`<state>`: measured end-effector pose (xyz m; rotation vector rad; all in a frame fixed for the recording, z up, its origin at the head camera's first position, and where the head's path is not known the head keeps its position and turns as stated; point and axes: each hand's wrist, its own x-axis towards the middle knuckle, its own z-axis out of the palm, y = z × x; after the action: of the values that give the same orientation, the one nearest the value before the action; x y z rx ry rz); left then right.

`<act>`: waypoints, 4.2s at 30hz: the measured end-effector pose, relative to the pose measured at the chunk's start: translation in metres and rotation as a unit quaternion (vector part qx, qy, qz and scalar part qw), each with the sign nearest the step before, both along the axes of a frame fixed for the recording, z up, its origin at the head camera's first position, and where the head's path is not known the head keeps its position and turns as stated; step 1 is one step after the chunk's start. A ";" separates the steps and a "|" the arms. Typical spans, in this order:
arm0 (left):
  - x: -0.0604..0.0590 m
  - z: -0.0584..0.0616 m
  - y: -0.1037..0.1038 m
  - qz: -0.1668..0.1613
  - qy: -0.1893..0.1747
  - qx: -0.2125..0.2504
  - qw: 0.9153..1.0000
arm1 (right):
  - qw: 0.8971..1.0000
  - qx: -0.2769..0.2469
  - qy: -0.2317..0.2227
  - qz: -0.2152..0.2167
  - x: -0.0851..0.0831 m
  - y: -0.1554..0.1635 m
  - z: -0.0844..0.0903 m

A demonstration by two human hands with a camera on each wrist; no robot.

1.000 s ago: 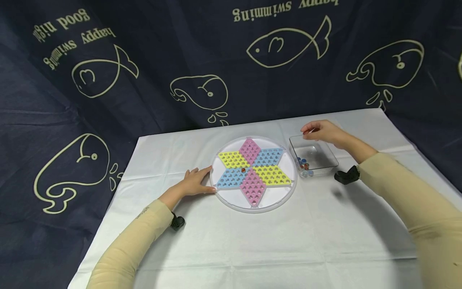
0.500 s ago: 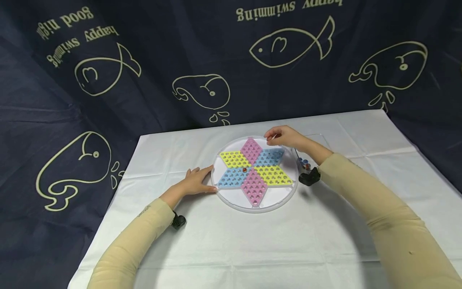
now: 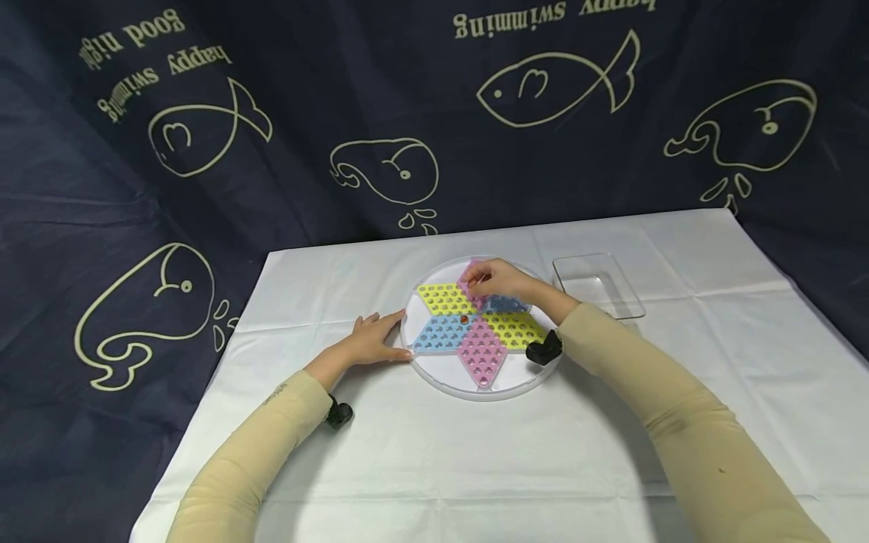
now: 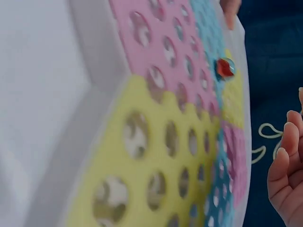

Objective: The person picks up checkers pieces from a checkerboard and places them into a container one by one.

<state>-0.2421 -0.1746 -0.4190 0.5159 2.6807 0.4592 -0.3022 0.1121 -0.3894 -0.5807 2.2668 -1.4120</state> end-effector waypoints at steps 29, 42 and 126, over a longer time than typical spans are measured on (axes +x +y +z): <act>0.000 0.001 0.002 0.003 -0.005 -0.007 1.000 | 0.989 0.130 0.031 0.061 0.011 -0.020 -0.021; -0.001 0.000 0.001 0.004 -0.003 -0.001 1.000 | 0.987 0.144 0.032 0.060 0.008 -0.020 -0.024; -0.001 -0.003 0.002 -0.003 0.006 -0.002 1.000 | 0.990 0.120 0.042 -0.058 -0.005 0.093 0.025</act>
<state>-0.2428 -0.1730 -0.4216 0.5270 2.6896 0.4517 -0.3076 0.2050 -0.3649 -0.4440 2.5269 -1.1598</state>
